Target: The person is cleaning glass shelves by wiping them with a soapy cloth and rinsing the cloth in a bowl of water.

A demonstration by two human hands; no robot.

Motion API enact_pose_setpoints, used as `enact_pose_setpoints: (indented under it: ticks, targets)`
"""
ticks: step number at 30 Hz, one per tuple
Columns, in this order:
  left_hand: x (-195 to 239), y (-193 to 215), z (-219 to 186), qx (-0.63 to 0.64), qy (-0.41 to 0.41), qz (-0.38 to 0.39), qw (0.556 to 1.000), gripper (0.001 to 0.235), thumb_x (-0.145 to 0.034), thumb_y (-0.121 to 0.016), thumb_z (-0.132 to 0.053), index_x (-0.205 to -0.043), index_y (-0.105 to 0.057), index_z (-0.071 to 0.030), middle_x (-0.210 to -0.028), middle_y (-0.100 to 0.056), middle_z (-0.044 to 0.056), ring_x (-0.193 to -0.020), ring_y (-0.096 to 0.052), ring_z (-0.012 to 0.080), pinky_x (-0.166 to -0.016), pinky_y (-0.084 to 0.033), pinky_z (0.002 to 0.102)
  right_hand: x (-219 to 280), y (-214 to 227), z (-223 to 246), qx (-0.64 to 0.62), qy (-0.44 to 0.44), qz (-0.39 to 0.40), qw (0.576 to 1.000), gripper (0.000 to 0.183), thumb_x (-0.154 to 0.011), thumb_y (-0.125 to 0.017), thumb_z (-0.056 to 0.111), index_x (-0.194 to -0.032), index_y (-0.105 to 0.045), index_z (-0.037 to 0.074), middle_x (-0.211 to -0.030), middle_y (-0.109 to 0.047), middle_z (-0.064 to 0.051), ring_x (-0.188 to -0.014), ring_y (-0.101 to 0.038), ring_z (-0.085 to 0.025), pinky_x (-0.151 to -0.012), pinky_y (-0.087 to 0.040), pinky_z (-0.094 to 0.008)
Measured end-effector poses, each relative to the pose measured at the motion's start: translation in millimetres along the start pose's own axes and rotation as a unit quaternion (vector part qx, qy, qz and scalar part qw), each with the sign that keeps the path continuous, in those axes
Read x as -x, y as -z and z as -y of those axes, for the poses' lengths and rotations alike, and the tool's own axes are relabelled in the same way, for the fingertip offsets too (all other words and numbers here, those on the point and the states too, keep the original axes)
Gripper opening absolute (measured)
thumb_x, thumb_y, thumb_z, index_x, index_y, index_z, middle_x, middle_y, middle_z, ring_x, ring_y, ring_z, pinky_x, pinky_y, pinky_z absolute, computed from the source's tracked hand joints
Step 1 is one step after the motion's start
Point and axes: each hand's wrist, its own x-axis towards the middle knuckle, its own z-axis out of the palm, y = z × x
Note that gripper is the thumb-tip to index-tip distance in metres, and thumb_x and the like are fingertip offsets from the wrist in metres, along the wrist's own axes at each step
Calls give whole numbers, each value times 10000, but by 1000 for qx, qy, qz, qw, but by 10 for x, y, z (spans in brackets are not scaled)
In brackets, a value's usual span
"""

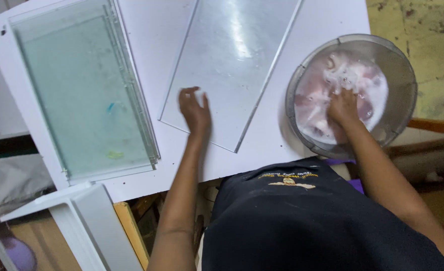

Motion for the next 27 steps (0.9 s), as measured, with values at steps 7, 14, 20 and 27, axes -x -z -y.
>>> enact_pose_setpoints:
  ticks: [7,14,20,27]
  targets:
    - [751,-97,-1722,348,-124,220,903,302,-1091,-469,-314,-952,-726,-238,-926,-682,-69,-996,-679,167,-920,-523,323,99,1266,-43,-422,-201,-31,883,450,-864,-846,166,-1264,-723,2,-1066,-690,-301,-1053,-632,-536,-831,-492,-562]
    - [703,-247,-3058,515,343,506,601,1183,-804,-471,-776,-1621,14,-71,-1638,80,313,-1444,15,626,-1044,-56,806,487,2738,358,-461,-189,-230,836,229,-1025,-827,213,-1024,-710,16,-1046,-646,-166,-921,-615,-313,-852,-458,-386]
    - [948,-1623,-2835,518,442,368,633,654,-879,-718,-434,-1361,-557,-23,-1188,-631,237,-1123,-632,388,-913,-512,519,338,2620,642,-342,-127,-296,883,383,-879,-850,199,-1088,-595,4,-1310,-594,-204,-1069,-624,-440,-911,-476,-537]
    - [1601,-3170,-1860,484,474,295,674,304,-911,-594,-306,-1019,-680,-35,-808,-666,83,-712,-681,221,-642,-561,407,217,2018,578,-286,-39,-363,886,246,-789,-838,51,-1017,-747,53,-931,-692,-130,-869,-700,-364,-810,-581,-457]
